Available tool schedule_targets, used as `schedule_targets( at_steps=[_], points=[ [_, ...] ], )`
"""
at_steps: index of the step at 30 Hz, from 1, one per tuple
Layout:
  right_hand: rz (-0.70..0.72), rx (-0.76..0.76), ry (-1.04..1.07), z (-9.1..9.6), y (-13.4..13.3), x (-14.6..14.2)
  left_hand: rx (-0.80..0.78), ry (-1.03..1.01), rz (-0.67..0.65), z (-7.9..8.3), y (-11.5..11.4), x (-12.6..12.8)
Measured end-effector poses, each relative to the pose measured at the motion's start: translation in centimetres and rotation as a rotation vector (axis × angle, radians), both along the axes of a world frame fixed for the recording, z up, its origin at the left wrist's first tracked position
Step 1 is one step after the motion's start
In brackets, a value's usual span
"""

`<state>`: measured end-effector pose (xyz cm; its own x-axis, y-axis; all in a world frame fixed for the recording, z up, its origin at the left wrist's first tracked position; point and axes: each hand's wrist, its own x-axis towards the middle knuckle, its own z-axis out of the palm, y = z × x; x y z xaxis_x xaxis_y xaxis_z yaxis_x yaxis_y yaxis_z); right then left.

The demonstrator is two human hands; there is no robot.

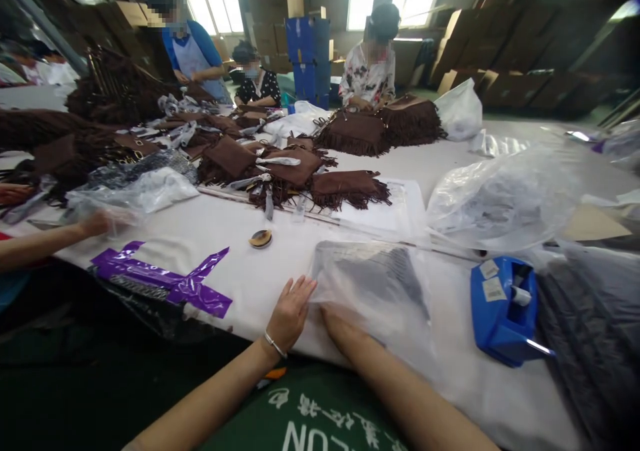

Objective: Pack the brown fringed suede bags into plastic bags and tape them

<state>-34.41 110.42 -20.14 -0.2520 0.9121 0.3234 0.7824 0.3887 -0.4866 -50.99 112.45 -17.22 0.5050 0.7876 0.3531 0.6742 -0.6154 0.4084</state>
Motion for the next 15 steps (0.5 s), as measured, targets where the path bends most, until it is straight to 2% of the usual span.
schedule_targets(
  at_steps=[3,6,9,12,15],
  points=[
    [0.052,-0.007,-0.078,-0.6,1.8,1.0,-0.082,0.108,0.033,-1.1,0.3,-1.1],
    [0.140,-0.002,-0.123,0.0,3.0,2.7,-0.098,0.150,0.018,-1.5,-0.1,-1.6],
    [0.183,0.010,-0.138,1.1,4.5,4.0,-0.073,0.167,-0.027,-0.9,-0.9,-1.2],
    [0.150,0.024,-0.126,2.2,5.9,4.5,-0.038,0.167,-0.061,0.1,-1.6,-0.9],
    [0.133,0.026,-0.087,2.8,4.9,4.7,0.013,0.165,-0.047,0.3,-1.7,-1.3]
  ],
)
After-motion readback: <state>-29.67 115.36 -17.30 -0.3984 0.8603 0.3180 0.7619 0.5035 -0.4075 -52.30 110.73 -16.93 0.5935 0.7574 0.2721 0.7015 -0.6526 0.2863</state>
